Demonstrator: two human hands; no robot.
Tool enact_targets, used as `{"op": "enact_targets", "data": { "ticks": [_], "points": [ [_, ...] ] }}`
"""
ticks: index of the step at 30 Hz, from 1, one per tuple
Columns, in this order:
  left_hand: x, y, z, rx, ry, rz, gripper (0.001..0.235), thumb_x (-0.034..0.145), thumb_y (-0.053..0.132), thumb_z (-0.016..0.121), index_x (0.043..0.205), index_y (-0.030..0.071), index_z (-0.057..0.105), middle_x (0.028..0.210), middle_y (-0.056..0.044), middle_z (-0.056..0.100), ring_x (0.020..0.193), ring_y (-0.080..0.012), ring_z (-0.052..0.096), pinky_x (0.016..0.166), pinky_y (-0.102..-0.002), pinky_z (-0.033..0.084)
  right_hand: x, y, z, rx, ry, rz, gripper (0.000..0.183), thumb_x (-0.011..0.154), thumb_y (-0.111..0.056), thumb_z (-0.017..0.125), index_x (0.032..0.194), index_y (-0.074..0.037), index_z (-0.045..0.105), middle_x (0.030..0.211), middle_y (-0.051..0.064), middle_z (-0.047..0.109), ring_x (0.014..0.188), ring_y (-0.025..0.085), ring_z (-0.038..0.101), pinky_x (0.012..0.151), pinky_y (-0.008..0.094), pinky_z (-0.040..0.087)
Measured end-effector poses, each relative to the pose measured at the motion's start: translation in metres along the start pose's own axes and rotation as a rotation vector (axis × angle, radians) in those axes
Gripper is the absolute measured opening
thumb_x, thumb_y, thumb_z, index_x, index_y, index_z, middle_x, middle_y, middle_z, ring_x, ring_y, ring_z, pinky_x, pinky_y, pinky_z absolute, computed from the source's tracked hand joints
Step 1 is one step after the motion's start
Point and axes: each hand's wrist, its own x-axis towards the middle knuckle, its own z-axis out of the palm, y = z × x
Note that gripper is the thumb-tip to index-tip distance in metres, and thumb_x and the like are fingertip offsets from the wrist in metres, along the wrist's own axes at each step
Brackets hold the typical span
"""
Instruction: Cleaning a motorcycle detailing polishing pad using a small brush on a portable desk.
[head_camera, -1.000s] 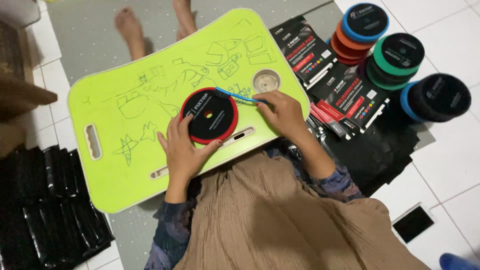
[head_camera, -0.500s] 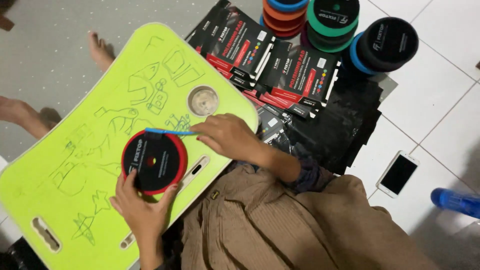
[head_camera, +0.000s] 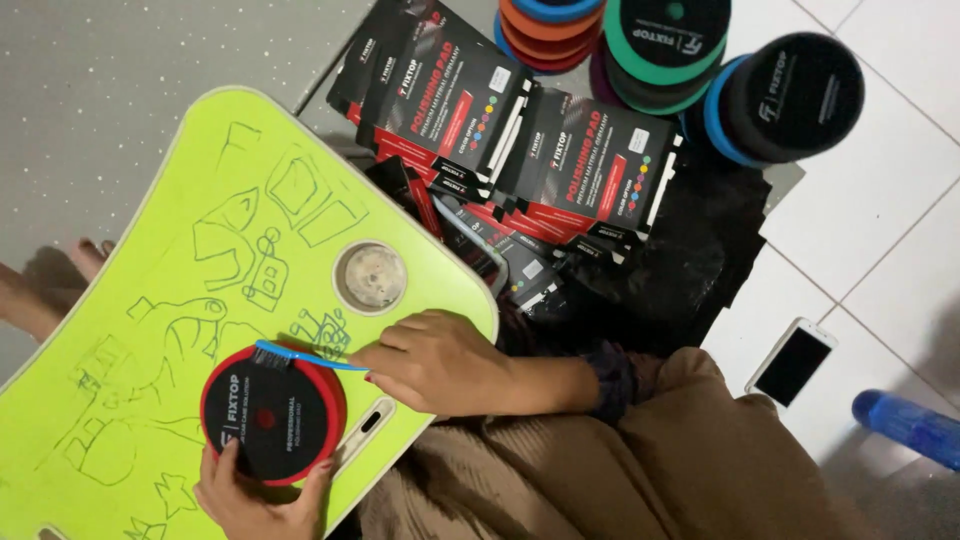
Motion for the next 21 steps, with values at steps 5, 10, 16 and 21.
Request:
{"op": "enact_targets", "data": {
  "ticks": [5, 10, 16, 21],
  "points": [
    [0.003, 0.001, -0.006, 0.059, -0.138, -0.126, 0.102, 0.056, 0.055, 0.081, 0.132, -0.004, 0.05, 0.141, -0.031, 0.048, 0.12, -0.0468, 0.05, 0.106, -0.055, 0.032, 0.006, -0.001, -0.003, -0.042, -0.075, -0.008, 0.02, 0.096, -0.016, 0.068, 0.115, -0.013, 0.071, 0.094, 0.003, 0.072, 0.078, 0.023, 0.066, 0.068, 0.037, 0.05],
    [0.007, 0.012, -0.011, 0.062, -0.201, -0.268, 0.093, 0.064, 0.059, 0.079, 0.136, 0.008, 0.048, 0.149, -0.022, 0.042, 0.14, -0.0389, 0.039, 0.117, -0.065, 0.018, -0.008, 0.011, 0.008, 0.004, -0.278, 0.156, 0.023, 0.093, -0.021, 0.067, 0.114, -0.014, 0.074, 0.096, 0.003, 0.076, 0.087, 0.026, 0.071, 0.068, 0.041, 0.052],
    [0.006, 0.012, -0.015, 0.015, -0.223, -0.278, 0.092, 0.07, 0.07, 0.078, 0.139, 0.017, 0.047, 0.153, -0.021, 0.038, 0.143, -0.0421, 0.034, 0.115, -0.071, 0.018, -0.004, 0.009, 0.009, -0.198, -0.222, 0.131, 0.024, 0.097, -0.027, 0.063, 0.105, -0.01, 0.078, 0.097, 0.006, 0.078, 0.085, 0.025, 0.074, 0.071, 0.038, 0.056],
    [0.002, 0.002, -0.018, -0.066, -0.259, -0.267, 0.097, 0.067, 0.082, 0.07, 0.138, 0.017, 0.053, 0.156, -0.024, 0.029, 0.146, -0.0443, 0.024, 0.113, -0.067, 0.02, -0.006, 0.001, 0.015, -0.354, -0.112, 0.114, 0.019, 0.099, -0.021, 0.067, 0.103, -0.007, 0.078, 0.095, 0.008, 0.077, 0.083, 0.023, 0.072, 0.071, 0.035, 0.053]
  ]
}}
